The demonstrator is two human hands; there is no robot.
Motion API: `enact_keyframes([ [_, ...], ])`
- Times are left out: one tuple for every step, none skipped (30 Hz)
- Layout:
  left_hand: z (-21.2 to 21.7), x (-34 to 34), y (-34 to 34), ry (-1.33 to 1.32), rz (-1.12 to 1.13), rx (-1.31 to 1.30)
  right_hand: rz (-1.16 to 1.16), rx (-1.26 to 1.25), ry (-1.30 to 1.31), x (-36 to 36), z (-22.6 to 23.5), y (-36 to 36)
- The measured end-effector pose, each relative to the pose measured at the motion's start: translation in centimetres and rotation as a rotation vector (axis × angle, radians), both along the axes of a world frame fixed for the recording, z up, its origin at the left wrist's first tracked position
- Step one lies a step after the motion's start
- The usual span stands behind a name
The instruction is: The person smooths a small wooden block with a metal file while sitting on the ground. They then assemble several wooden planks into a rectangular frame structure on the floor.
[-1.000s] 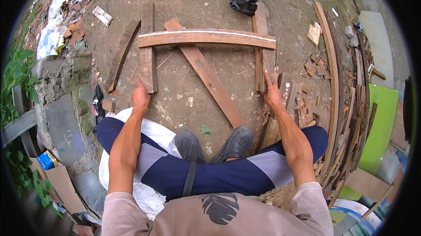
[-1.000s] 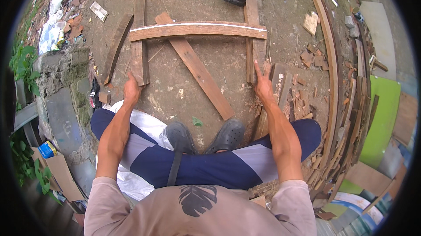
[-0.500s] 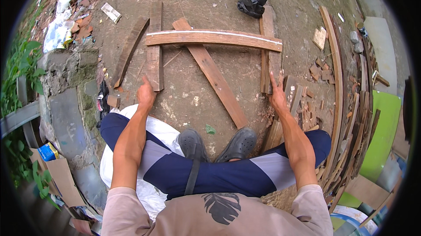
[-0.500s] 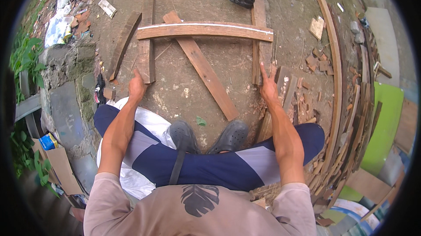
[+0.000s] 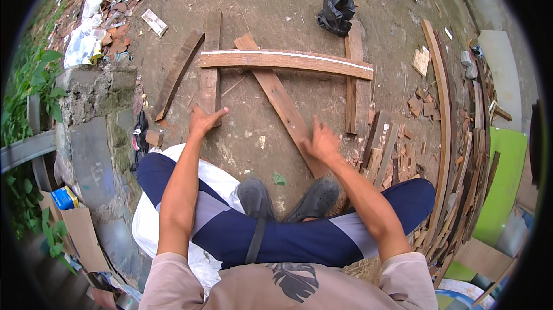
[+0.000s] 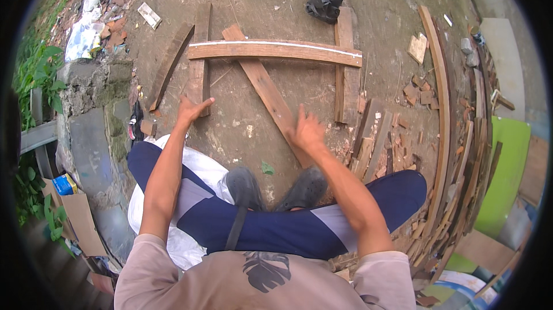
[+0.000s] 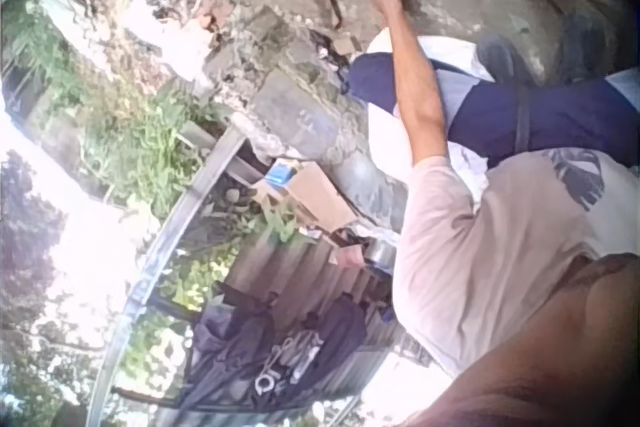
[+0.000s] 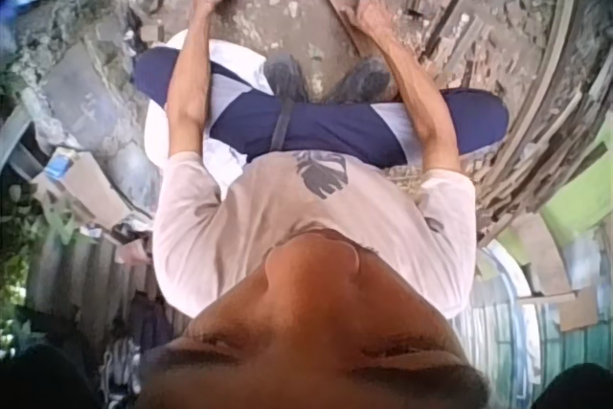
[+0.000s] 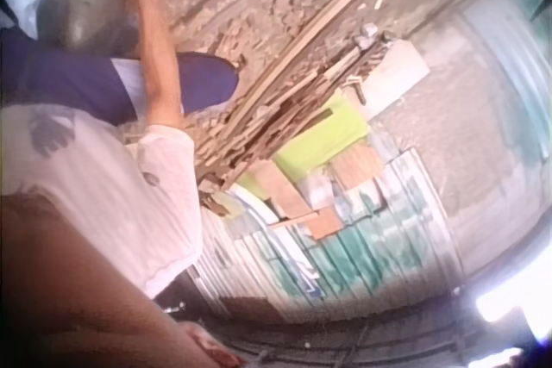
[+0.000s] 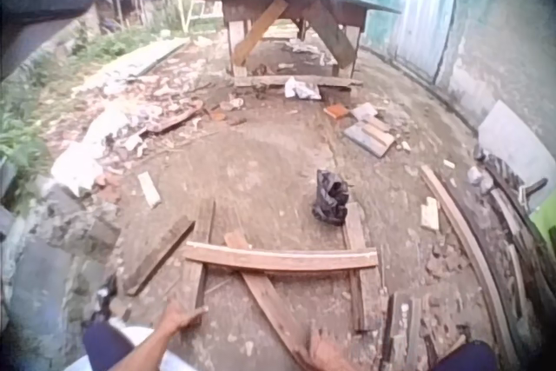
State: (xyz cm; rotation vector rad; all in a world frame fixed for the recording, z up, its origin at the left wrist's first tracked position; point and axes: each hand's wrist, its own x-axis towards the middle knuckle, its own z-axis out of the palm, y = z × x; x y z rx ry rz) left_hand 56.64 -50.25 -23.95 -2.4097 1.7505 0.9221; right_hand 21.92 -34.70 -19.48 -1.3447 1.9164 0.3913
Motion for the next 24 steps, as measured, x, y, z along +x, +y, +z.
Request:
enact_keyframes([
  [0.3, -0.7, -0.2, 0.049, 0.062, -0.041, -0.033, 0.022, -0.013, 1.3, 0.2, 0.0],
  [0.4, -1.6, -0.3, 0.029, 0.06, -0.038, -0.068, 0.044, -0.024, 2.3, 0.1, 0.1],
  [0.6, -2.3, -0.2, 0.009, 0.06, -0.035, -0.101, 0.065, -0.035, 2.7, -0.1, 0.3],
  [0.7, -2.8, 0.2, -0.018, 0.061, -0.029, -0.101, 0.009, -0.017, 2.8, -0.9, 0.8],
  [0.6, -3.2, 0.4, -0.045, 0.052, -0.045, -0.101, -0.048, 0.004, 2.9, -2.0, 1.2],
  [0.5, -3.7, 0.6, -0.072, 0.043, -0.062, -0.101, -0.106, 0.025, 2.8, -3.0, 1.6],
  [0.4, -3.8, 0.8, -0.103, 0.042, -0.077, -0.109, -0.119, -0.002, 2.9, -3.4, 1.7],
  [0.4, -3.8, 0.8, -0.106, 0.053, -0.074, -0.116, -0.132, -0.029, 2.9, -3.8, 1.7],
  [0.3, -3.8, 0.7, -0.108, 0.064, -0.071, -0.124, -0.145, -0.055, 2.9, -4.2, 1.8],
  [0.1, -3.8, 0.6, -0.11, 0.074, -0.067, -0.14, -0.153, -0.067, 2.8, -4.5, 1.9],
  [0.0, -3.9, 0.7, -0.117, 0.079, -0.082, -0.157, -0.161, -0.078, 2.6, -4.7, 2.0],
  [-0.2, -4.0, 0.8, -0.124, 0.083, -0.097, -0.174, -0.17, -0.089, 2.3, -4.9, 2.1],
  [-0.3, -3.9, 1.0, -0.134, 0.09, -0.108, -0.162, -0.164, -0.077, 2.3, -4.6, 2.1],
  [-0.3, -3.8, 1.0, -0.133, 0.099, -0.102, -0.152, -0.158, -0.065, 2.2, -4.3, 2.0],
  [-0.4, -3.6, 0.9, -0.131, 0.108, -0.095, -0.142, -0.152, -0.052, 2.1, -4.0, 2.0],
  [-0.3, -3.7, 0.8, -0.126, 0.115, -0.087, -0.111, -0.162, -0.053, 1.8, -4.0, 2.2],
  [-0.2, -3.9, 0.8, -0.121, 0.113, -0.063, -0.081, -0.172, -0.054, 1.4, -4.0, 2.5],
  [0.0, -4.0, 0.7, -0.116, 0.109, -0.04, -0.051, -0.181, -0.054, 1.0, -4.0, 2.8],
  [0.2, -3.9, 0.4, -0.114, 0.109, -0.021, -0.052, -0.14, -0.061, 0.7, -3.7, 2.9],
  [0.0, -3.6, 0.3, -0.119, 0.104, -0.027, -0.055, -0.098, -0.067, 0.4, -3.4, 3.1],
  [-0.3, -3.4, 0.4, -0.123, 0.099, -0.033, -0.059, -0.056, -0.072, 0.1, -3.2, 3.3],
  [-0.3, -3.5, 0.4, -0.123, 0.092, -0.039, -0.049, -0.014, -0.064, -0.5, -2.7, 3.5],
  [-0.3, -3.4, 0.3, -0.109, 0.095, 0.004, -0.041, 0.029, -0.056, -1.2, -2.1, 3.8],
  [-0.2, -3.3, 0.1, -0.096, 0.095, 0.047, -0.035, 0.072, -0.05, -2.0, -1.6, 4.0],
])
